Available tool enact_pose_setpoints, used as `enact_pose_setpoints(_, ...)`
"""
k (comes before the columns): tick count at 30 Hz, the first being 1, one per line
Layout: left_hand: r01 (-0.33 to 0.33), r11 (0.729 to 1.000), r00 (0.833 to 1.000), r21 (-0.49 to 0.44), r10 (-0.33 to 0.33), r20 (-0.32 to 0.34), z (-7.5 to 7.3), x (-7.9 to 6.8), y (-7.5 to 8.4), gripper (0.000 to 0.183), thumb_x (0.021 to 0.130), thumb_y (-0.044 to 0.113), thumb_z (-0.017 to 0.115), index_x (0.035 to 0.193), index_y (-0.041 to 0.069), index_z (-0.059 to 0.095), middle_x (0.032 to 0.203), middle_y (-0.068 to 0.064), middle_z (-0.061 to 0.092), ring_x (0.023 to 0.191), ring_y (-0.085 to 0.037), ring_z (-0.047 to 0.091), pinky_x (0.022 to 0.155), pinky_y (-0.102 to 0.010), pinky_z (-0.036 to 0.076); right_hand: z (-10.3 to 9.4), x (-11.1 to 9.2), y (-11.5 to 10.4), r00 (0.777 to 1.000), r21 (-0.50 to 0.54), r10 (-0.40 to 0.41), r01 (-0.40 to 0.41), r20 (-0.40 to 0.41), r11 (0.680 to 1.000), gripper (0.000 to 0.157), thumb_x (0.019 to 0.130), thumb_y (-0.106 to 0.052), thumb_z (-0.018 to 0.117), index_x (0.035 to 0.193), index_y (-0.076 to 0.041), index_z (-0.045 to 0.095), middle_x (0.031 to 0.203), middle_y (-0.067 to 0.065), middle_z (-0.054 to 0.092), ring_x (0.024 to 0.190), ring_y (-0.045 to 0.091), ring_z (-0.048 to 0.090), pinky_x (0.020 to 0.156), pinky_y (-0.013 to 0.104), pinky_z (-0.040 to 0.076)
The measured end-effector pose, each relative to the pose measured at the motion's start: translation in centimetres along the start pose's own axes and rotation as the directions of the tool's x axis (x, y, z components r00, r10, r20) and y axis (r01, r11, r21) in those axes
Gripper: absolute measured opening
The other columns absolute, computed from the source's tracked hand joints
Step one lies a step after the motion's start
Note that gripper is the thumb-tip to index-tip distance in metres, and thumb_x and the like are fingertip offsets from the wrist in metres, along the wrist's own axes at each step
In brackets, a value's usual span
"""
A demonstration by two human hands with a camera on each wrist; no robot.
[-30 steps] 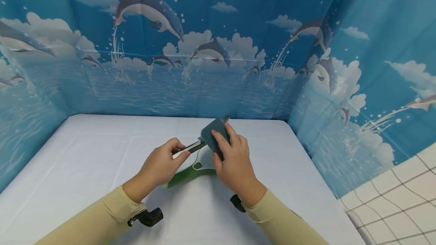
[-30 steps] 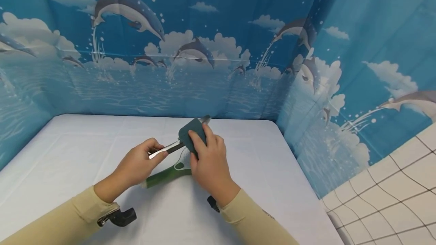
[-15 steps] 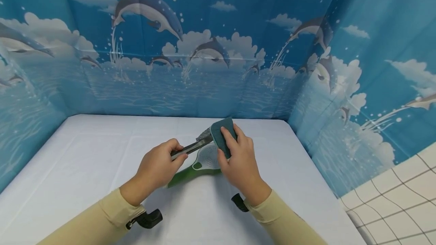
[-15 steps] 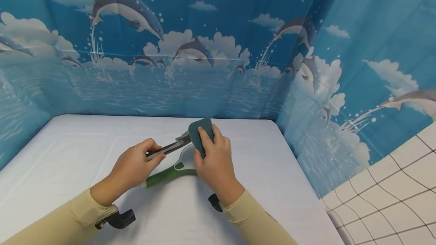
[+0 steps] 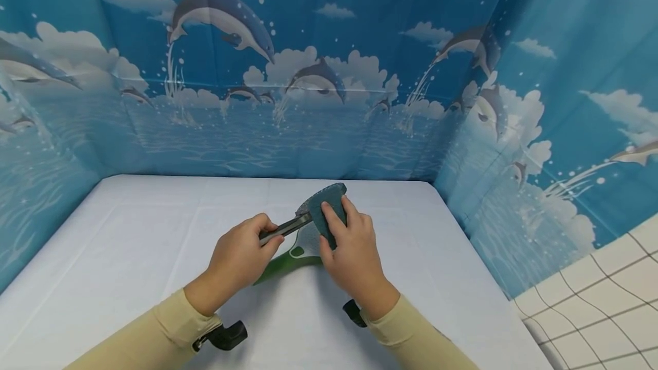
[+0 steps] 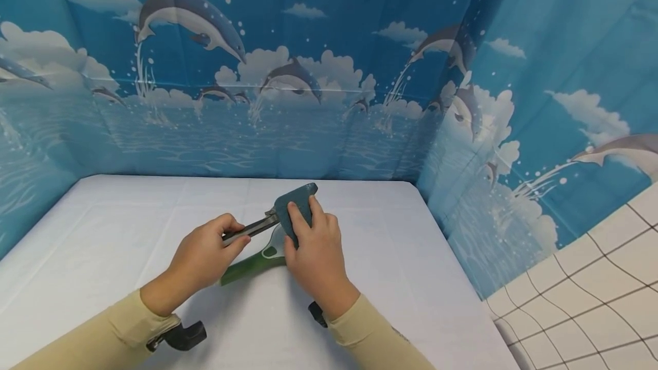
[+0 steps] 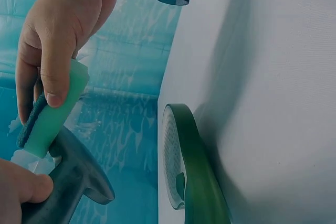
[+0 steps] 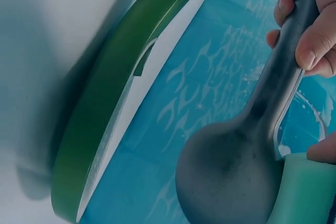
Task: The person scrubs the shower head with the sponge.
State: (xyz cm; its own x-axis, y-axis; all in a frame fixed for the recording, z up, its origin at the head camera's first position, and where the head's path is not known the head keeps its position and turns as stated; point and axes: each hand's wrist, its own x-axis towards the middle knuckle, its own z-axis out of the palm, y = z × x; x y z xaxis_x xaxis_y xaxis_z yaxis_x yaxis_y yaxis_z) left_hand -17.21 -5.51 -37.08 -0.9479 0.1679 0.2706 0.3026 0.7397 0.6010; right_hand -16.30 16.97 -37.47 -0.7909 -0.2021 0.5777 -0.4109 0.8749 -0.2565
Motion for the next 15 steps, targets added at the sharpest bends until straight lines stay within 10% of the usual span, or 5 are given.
enact_pose_setpoints(15, 0.045, 0.998, 0.998, -0.042, -0.044, 0.040, 0.5, 0.3, -0.2, 0.012, 0.100, 0.022, 0.073, 0.109, 0.014, 0.069, 0.102, -0.003, 0.074, 0.065, -0.010, 0.055, 0.055, -0.030, 0.043, 1.7, -1.4, -1.6, 0.985, -0.117, -0.164, 0.169, 0.049, 0.979, 0.060, 0.091, -0.026, 0.083, 0.147, -0.016, 0.064, 0.156, 0.026, 0.051, 0.111, 0.039, 0.060, 0.093, 0.051, 0.052)
